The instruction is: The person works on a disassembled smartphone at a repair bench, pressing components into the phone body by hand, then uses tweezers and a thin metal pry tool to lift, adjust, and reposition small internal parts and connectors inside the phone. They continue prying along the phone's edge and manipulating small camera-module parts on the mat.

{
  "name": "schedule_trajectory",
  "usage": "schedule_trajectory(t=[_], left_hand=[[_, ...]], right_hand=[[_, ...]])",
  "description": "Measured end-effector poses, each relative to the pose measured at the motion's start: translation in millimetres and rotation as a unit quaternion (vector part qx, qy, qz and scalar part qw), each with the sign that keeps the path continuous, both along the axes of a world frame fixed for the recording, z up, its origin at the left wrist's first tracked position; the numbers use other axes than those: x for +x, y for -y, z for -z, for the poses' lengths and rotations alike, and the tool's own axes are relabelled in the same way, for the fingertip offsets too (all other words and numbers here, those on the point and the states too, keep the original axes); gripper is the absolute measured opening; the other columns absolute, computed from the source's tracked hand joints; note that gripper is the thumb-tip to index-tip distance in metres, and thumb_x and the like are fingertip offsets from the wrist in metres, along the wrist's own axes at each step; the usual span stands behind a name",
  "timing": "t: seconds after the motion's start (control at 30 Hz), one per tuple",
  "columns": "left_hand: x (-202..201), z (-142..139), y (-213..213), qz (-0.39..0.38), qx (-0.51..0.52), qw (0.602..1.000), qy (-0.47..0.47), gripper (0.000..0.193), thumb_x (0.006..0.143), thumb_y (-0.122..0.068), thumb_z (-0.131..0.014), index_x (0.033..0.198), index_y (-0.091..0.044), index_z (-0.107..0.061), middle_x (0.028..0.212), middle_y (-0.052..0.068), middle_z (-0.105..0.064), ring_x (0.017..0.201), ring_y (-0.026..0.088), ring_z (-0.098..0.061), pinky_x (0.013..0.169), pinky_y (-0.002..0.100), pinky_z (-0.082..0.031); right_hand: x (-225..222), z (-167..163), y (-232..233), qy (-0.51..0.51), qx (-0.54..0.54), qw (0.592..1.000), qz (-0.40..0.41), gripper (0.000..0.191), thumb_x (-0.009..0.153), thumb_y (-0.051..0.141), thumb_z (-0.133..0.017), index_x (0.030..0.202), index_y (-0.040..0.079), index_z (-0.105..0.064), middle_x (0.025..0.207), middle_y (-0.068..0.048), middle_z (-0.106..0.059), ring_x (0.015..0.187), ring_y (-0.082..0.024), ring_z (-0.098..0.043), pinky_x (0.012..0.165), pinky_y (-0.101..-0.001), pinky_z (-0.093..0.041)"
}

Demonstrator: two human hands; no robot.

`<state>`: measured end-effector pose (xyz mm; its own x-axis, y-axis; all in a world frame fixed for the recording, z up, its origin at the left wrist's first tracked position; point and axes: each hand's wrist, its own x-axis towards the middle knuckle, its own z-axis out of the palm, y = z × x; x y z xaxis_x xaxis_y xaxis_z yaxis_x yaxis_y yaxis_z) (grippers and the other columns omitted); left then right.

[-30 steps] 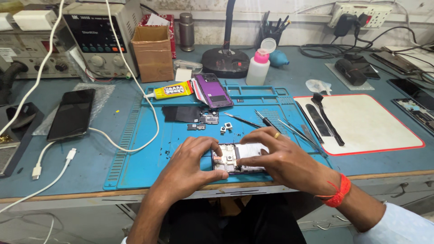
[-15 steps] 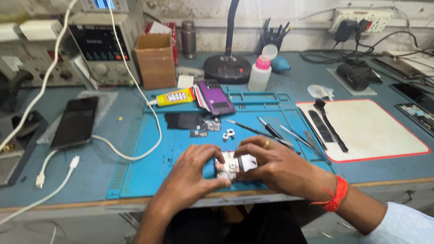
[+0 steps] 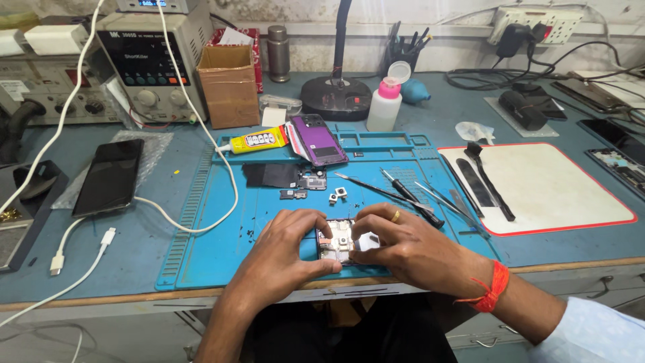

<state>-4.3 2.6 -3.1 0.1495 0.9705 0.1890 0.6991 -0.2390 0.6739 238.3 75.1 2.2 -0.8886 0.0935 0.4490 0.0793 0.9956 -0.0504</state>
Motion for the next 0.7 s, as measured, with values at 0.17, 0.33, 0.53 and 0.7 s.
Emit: schedule_trajectory(t=[0.17,0.33,0.53,0.7], left_hand=[[2.1,-3.2,0.3,-0.01,-0.004,1.0,0.004,0.052,0.062,-0.037,-0.089,0.104,-0.014,-0.067,0.117,-0.002,-0.067,0.119,0.022,-0.055,0.102,0.04,-0.044],[1.2,-2.2,-0.3,-0.014,-0.02,1.0,-0.007,0.051,0.063,-0.038,-0.089,0.103,-0.014,-0.068,0.117,-0.002,-0.068,0.12,0.021,-0.055,0.104,0.039,-0.044],[1.3,-0.1,0.1,-0.007,-0.001,1.0,-0.002,0.052,0.063,-0.038,-0.089,0.103,-0.013,-0.068,0.12,-0.002,-0.068,0.122,0.022,-0.055,0.104,0.04,-0.043],[1.4,0.3,-0.6,-0.005,-0.004,1.0,-0.006,0.051,0.064,-0.038,-0.089,0.103,-0.013,-0.069,0.121,-0.002,-0.067,0.123,0.022,-0.055,0.105,0.041,-0.043]], right_hand=[[11.9,2.9,7.0,-0.003,-0.001,0.998,0.068,0.055,0.071,-0.011,-0.07,0.119,0.015,-0.078,0.124,-0.009,-0.062,0.12,-0.031,-0.056,0.09,-0.0395,-0.055],[15.4,9.0,6.1,-0.059,-0.011,0.992,0.108,0.046,0.067,-0.005,-0.073,0.109,0.014,-0.077,0.126,-0.01,-0.061,0.121,-0.033,-0.056,0.094,-0.0451,-0.054],[6.3,10.0,5.7,-0.034,-0.06,0.994,0.08,0.047,0.067,-0.012,-0.073,0.105,0.016,-0.08,0.127,-0.011,-0.061,0.122,-0.035,-0.055,0.09,-0.0411,-0.057],[0.6,6.5,4.2,-0.016,-0.088,0.992,0.084,0.044,0.065,-0.013,-0.073,0.101,0.014,-0.079,0.128,-0.012,-0.059,0.125,-0.036,-0.053,0.086,-0.0367,-0.06]])
